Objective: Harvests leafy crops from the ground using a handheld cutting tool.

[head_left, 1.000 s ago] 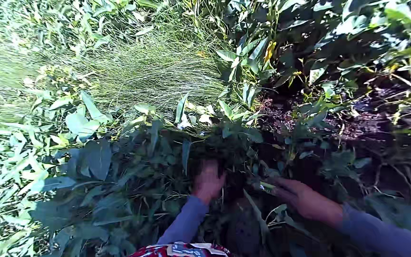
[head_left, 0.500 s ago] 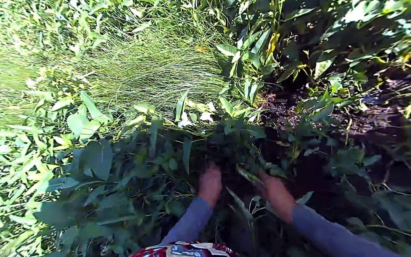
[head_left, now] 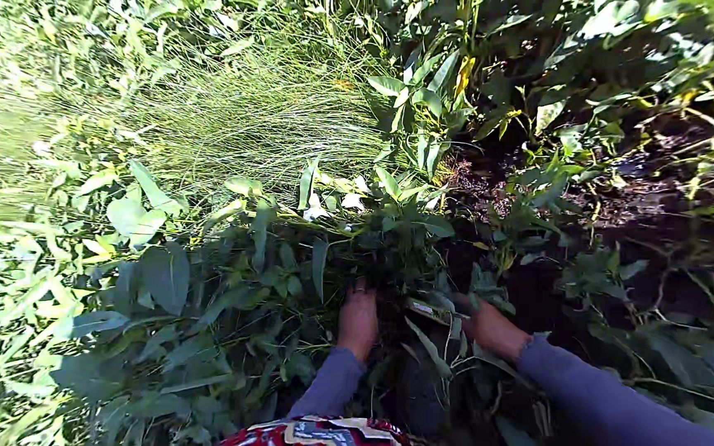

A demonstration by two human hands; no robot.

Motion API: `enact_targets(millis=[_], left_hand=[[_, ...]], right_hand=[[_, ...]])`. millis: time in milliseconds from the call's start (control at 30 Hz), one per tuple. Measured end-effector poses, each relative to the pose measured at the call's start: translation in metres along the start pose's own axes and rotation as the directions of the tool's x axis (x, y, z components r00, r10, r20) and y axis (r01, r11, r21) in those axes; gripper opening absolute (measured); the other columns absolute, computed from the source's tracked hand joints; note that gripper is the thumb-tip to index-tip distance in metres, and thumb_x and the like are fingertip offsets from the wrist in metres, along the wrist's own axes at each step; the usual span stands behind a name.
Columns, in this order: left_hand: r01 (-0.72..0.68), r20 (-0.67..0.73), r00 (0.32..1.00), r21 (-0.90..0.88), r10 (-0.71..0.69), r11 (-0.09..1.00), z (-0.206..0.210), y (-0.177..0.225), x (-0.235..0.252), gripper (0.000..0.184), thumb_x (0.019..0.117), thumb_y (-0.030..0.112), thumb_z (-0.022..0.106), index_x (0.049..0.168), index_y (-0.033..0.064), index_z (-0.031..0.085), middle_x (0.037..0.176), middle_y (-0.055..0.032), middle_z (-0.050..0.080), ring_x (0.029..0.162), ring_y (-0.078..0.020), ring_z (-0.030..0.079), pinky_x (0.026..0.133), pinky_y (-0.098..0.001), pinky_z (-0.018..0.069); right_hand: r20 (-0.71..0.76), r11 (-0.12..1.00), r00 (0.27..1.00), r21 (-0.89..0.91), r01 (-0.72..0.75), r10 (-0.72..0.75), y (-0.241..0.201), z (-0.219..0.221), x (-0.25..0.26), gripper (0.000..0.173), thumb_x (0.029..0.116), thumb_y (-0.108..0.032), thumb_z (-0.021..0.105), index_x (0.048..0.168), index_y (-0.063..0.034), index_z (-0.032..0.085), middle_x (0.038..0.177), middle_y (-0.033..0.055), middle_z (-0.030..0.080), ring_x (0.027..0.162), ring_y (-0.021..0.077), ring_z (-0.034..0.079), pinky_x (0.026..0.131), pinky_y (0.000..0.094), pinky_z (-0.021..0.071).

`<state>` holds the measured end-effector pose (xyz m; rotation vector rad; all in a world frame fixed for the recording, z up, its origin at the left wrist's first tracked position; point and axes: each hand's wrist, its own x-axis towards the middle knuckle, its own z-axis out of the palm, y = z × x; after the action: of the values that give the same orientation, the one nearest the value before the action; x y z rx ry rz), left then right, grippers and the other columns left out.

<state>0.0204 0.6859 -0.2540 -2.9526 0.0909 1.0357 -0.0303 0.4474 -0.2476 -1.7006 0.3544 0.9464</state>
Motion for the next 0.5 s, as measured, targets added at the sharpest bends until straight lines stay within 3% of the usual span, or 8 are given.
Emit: enact_targets(millis=[100,167,233,300,400,500], left_hand=[[-0.012,-0.03,0.999,-0.012,0.011,1.0,0.001,0.0,-0.002,0.031,0.1019,0.009,0.055,0.13,0.0045,0.068,0.16,-0.0195,0.042,0.144,-0.0374,0.046,0.112,-0.0504,0.0482],[-0.005,-0.028,1.0,-0.029,0.004,1.0,0.001,-0.001,-0.003,0.031,0.1022,0.011,0.056,0.129,0.005,0.068,0.16,-0.0192,0.041,0.144,-0.0377,0.046,0.112,-0.0513,0.0478],[0.023,-0.041,0.999,-0.076,-0.026,0.997,-0.007,-0.008,-0.007,0.029,0.1023,0.012,0.057,0.128,0.0052,0.069,0.157,-0.0212,0.045,0.138,-0.0379,0.053,0.109,-0.0523,0.0497],[0.05,-0.049,0.997,-0.207,-0.061,0.977,-0.018,-0.025,-0.014,0.028,0.1031,0.015,0.058,0.126,0.002,0.069,0.149,-0.0225,0.051,0.131,-0.0367,0.058,0.109,-0.0522,0.0493],[0.029,-0.09,0.993,-0.448,-0.078,0.894,-0.02,-0.051,-0.031,0.028,0.1037,0.012,0.057,0.122,-0.005,0.069,0.135,-0.027,0.06,0.127,-0.0382,0.058,0.111,-0.0524,0.0455],[0.005,-0.187,0.972,-0.589,-0.142,0.808,-0.009,-0.06,-0.047,0.028,0.1039,0.011,0.054,0.119,-0.0087,0.068,0.125,-0.0266,0.064,0.121,-0.0357,0.061,0.108,-0.0509,0.0471]], right_hand=[[-0.048,1.0,0.999,0.014,0.024,-0.023,0.01,0.01,0.011,0.035,0.1019,-0.017,0.062,0.136,-0.0064,0.06,0.121,0.0175,0.068,0.103,0.0286,0.07,0.094,0.0492,0.0567],[-0.019,1.0,1.0,0.002,0.003,-0.003,0.007,0.014,0.008,0.039,0.1013,-0.012,0.062,0.139,-0.0041,0.057,0.122,0.0192,0.067,0.108,0.0291,0.067,0.098,0.0481,0.0531],[0.065,0.999,0.998,-0.048,-0.009,0.012,0.001,0.002,0.0,0.042,0.1002,-0.007,0.062,0.141,-0.0023,0.055,0.125,0.0201,0.065,0.114,0.0287,0.065,0.102,0.0467,0.05],[0.118,0.996,0.993,-0.087,0.023,-0.013,0.001,-0.016,-0.005,0.037,0.1,-0.008,0.064,0.136,-0.0024,0.059,0.124,0.0193,0.066,0.113,0.0285,0.065,0.102,0.0476,0.0504],[0.096,0.991,0.988,-0.052,0.126,-0.12,0.008,-0.021,-0.002,0.029,0.1029,-0.012,0.06,0.13,-0.0025,0.062,0.113,0.0186,0.068,0.091,0.0273,0.069,0.085,0.0476,0.0576],[0.067,0.995,0.994,-0.049,0.086,-0.082,-0.001,-0.014,0.001,0.031,0.1035,-0.016,0.06,0.133,-0.0057,0.061,0.113,0.0184,0.068,0.092,0.0291,0.069,0.087,0.0501,0.0567]])
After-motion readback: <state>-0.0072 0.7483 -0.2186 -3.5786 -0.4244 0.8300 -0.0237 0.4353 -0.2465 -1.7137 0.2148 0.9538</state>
